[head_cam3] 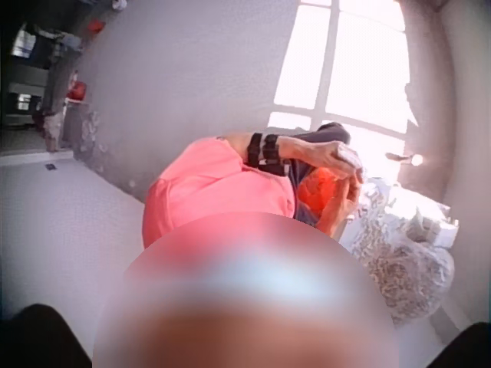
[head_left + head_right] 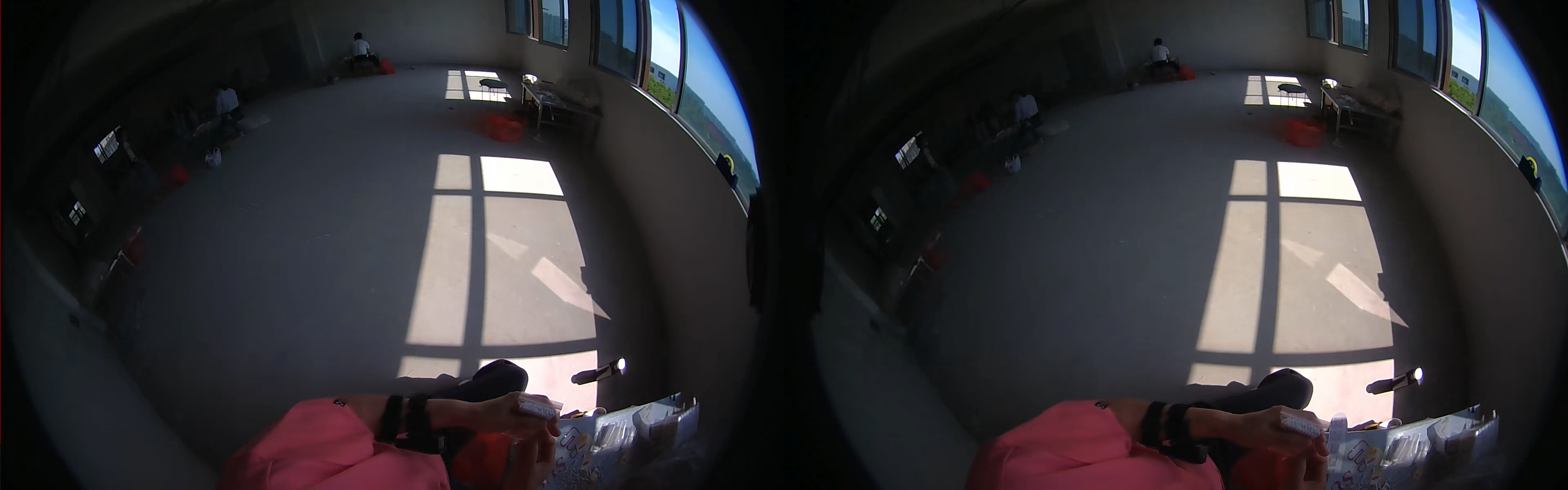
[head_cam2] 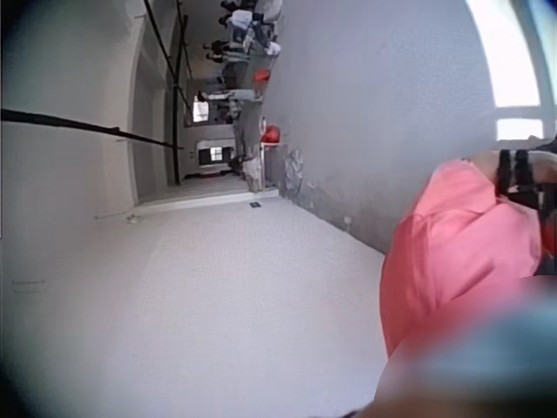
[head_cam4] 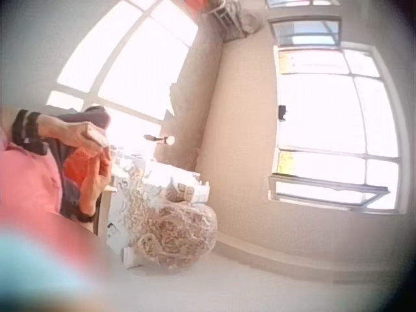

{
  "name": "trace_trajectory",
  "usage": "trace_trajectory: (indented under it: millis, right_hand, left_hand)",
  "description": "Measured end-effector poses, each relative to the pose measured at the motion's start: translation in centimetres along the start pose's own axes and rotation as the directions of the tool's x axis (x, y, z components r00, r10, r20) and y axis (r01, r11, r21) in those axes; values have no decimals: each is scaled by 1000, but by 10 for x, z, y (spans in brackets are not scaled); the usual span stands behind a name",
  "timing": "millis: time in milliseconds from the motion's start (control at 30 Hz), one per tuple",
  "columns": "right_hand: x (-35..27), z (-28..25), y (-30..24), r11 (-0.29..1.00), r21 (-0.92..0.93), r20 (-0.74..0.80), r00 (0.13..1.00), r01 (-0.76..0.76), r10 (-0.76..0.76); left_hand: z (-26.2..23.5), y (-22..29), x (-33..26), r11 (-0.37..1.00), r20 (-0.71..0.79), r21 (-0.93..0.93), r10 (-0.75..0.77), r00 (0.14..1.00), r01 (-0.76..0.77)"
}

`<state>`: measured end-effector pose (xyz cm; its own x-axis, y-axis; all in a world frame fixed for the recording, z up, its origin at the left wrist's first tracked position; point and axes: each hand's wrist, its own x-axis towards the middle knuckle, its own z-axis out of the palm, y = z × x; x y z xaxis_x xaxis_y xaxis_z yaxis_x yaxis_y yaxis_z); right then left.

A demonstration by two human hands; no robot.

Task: The person is packaging cotton swabs into small plastic boxes and applying labels.

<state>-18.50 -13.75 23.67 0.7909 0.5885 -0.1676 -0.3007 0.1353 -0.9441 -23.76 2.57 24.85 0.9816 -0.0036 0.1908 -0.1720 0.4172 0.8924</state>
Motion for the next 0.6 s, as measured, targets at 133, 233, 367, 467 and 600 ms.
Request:
trace_trajectory:
  millis: [133,233,367,467,600]
  right_hand:
    - [1,7,23,996,-89,171,985,24,-9]
    - [-18,23,21,994,-100,209,977,-31,52]
    - [-26,36,34,987,-128,283,950,-99,132]
    - [-34,51,31,976,-170,330,925,-139,189]
    - [-38,74,23,949,-184,392,866,-256,310]
  left_hand:
    - [-4,-8,-36,996,-168,86,39,985,-25]
    - [3,-11,-63,987,-271,154,76,960,-35]
    - [8,-11,-96,989,-369,122,122,921,-82]
    - [14,6,-121,996,-389,79,78,918,-51]
    - [7,7,-142,989,-425,-86,72,902,-120]
